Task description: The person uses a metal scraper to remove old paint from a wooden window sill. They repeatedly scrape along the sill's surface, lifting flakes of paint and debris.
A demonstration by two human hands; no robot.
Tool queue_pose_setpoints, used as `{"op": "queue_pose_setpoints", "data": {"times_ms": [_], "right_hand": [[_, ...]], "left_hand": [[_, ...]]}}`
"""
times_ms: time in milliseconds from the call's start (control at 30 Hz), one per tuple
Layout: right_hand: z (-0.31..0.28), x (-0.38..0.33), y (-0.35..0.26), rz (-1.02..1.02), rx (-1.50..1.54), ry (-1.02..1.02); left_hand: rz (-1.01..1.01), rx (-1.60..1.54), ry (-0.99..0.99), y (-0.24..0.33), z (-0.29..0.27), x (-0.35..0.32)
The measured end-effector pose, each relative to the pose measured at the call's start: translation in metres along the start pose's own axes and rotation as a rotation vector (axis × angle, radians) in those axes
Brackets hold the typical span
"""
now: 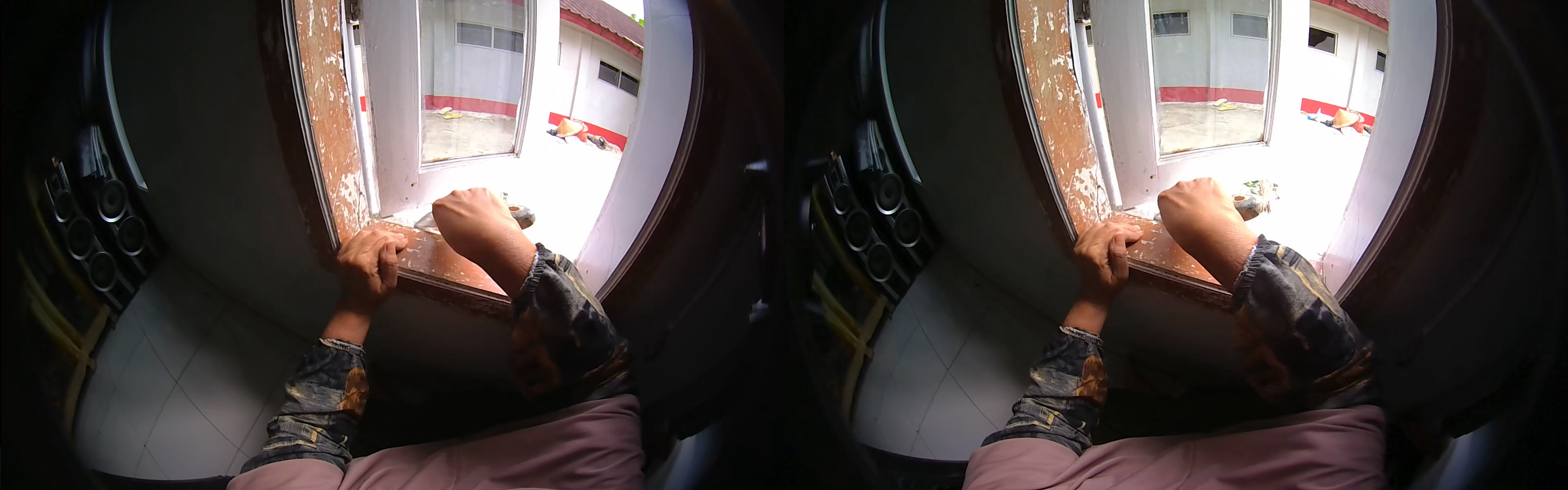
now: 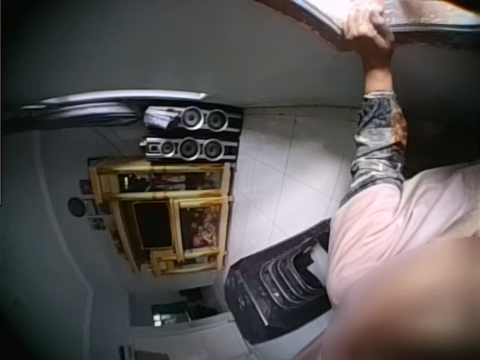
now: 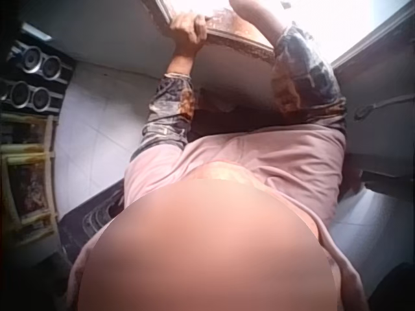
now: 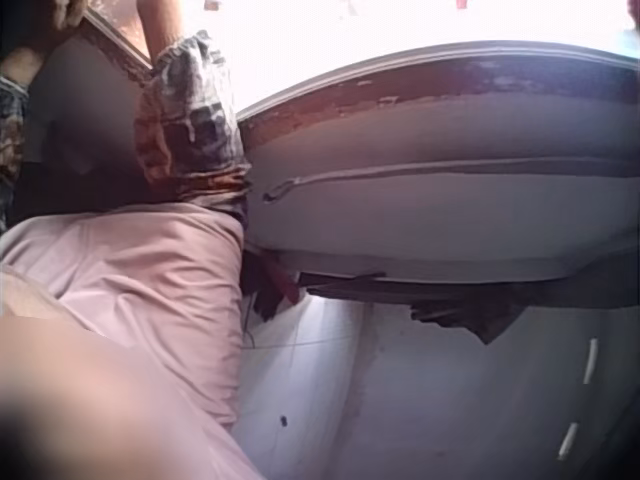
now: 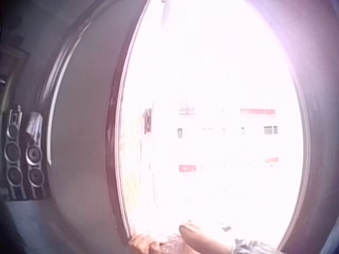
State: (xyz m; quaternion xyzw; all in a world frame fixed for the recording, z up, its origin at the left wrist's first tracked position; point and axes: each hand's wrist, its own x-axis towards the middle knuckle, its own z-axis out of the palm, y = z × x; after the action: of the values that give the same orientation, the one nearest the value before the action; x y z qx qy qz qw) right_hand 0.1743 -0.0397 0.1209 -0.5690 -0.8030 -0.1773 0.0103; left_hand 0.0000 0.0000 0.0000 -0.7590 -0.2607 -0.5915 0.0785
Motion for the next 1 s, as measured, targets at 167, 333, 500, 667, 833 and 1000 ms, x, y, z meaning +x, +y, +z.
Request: {"op": "queue_pose_setpoints", "data": {"times_ms": [167, 333, 500, 667, 833, 1000], "right_hand": [[-0.006, -0.006, 0.008, -0.034, -0.067, -0.064], [0.003, 0.000, -0.001, -0.043, -0.022, 0.004], [0.000, -0.001, 0.002, -0.006, -0.003, -0.038], [0.017, 0.002, -0.003, 0.013, 0.044, 0.011], [0.035, -0.007, 0.006, 0.115, 0.057, -0.068], [0.043, -0.050, 0.016, 0.241, 0.029, 0.140]], "left_hand": [[0.011, -0.007, 0.038, 0.004, 0.009, -0.004], [0.002, -0.018, 0.048, 0.006, 0.008, -0.005], [0.044, -0.008, 0.051, 0.000, 0.004, 0.000], [0.049, -0.002, 0.050, 0.000, 0.002, 0.000], [0.066, 0.007, 0.052, -0.002, 0.002, 0.000], [0.075, 0.001, 0.087, -0.005, 0.006, 0.000]]}}
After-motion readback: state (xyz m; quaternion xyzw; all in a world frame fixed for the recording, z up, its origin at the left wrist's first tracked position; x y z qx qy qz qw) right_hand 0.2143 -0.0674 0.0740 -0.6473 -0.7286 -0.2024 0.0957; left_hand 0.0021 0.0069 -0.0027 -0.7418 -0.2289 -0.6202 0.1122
